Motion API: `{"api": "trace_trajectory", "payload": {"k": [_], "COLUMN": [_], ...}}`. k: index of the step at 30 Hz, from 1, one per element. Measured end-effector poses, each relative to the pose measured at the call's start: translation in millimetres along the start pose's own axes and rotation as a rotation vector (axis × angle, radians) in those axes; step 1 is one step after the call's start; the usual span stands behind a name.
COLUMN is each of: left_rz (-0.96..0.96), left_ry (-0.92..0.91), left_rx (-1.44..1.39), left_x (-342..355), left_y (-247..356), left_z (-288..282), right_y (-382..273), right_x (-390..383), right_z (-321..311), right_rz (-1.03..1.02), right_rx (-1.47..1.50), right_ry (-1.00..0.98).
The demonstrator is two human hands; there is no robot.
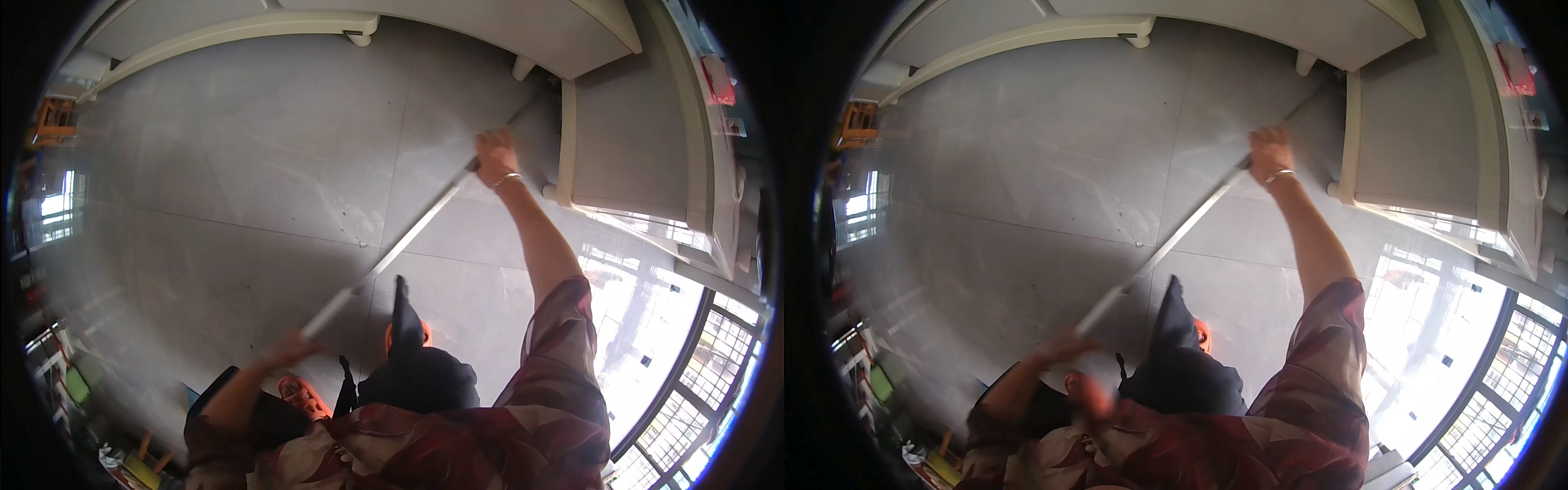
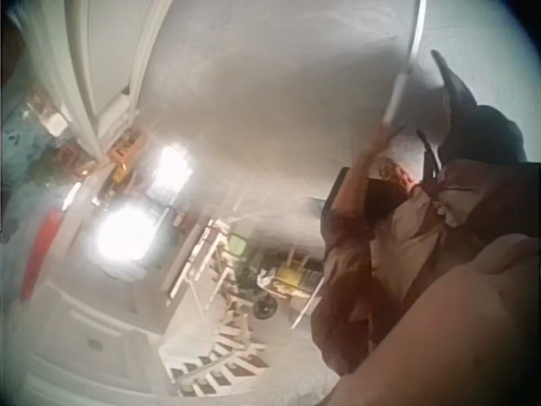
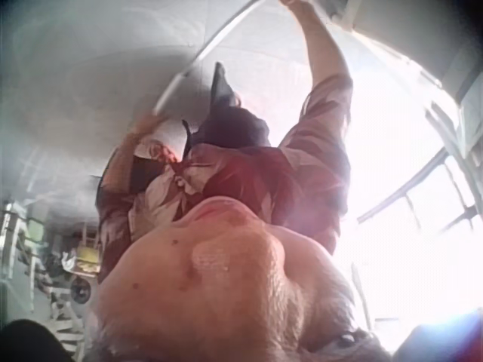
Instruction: The person mops the tiled floor in a living room using a mop with a cloth head. They move the mop back and forth across the floor, cleaning around furniture and under a low cabinet. The person also picks up a small piece of debris from the floor and places it into a dustpan.
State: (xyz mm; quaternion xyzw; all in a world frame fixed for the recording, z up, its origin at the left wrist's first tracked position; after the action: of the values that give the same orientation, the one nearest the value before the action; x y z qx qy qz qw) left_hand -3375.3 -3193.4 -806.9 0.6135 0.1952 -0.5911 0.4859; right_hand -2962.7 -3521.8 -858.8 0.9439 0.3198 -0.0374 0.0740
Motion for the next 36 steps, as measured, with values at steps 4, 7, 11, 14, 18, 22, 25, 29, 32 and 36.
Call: {"api": "trace_trajectory", "payload": {"k": [4, 7, 11, 14, 18, 22, 25, 29, 32, 36], "left_rz": [-0.199, -0.161, -0.346, -0.507, -0.648, -0.686, -0.499, -0.457, -0.348, -0.232], "left_ry": [0.432, 0.779, 0.917, 0.904, 0.796, 0.661, 0.693, 0.428, 0.359, 0.193], "left_rx": [0.125, 0.504, 0.733, 0.747, 0.436, 0.258, 0.586, 0.513, 0.345, 0.174], "left_x": [-141, -236, -349, -452, -447, -423, -363, -220, -160, -67], "left_y": [7, -20, -115, -244, -159, -219, -299, -132, -75, -25], "left_z": [-90, -116, -150, -139, -79, -56, -79, -108, -98, -65], "right_y": [-95, -162, -228, -293, -338, -335, -285, -210, -152, -62], "right_x": [32, 37, 9, -17, -40, -45, -37, -34, -19, 15], "right_z": [-64, -102, -151, -175, -212, -218, -198, -102, -83, -53], "right_rz": [-0.112, -0.189, -0.395, -0.712, -0.919, -0.94, -0.821, -0.516, -0.314, -0.06], "right_rx": [0.168, 0.206, 0.317, 0.412, 0.467, 0.462, 0.412, 0.164, 0.102, 0.086], "right_ry": [-0.157, -0.18, -0.388, -0.394, -0.375, -0.312, -0.423, -0.524, -0.419, 0.106]}}
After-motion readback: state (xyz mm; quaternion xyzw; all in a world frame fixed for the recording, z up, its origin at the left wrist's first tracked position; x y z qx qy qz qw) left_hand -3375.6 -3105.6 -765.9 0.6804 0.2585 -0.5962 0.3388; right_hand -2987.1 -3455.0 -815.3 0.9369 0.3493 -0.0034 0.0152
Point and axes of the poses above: each hand's wrist, its own x-axis towards the middle knuckle, its own z-axis out of the palm, y = z × x, the point moved 2 cm from there along x, towards the middle knuckle, and after that the axes turned 7 degrees about -y, right-handed, at the moved point
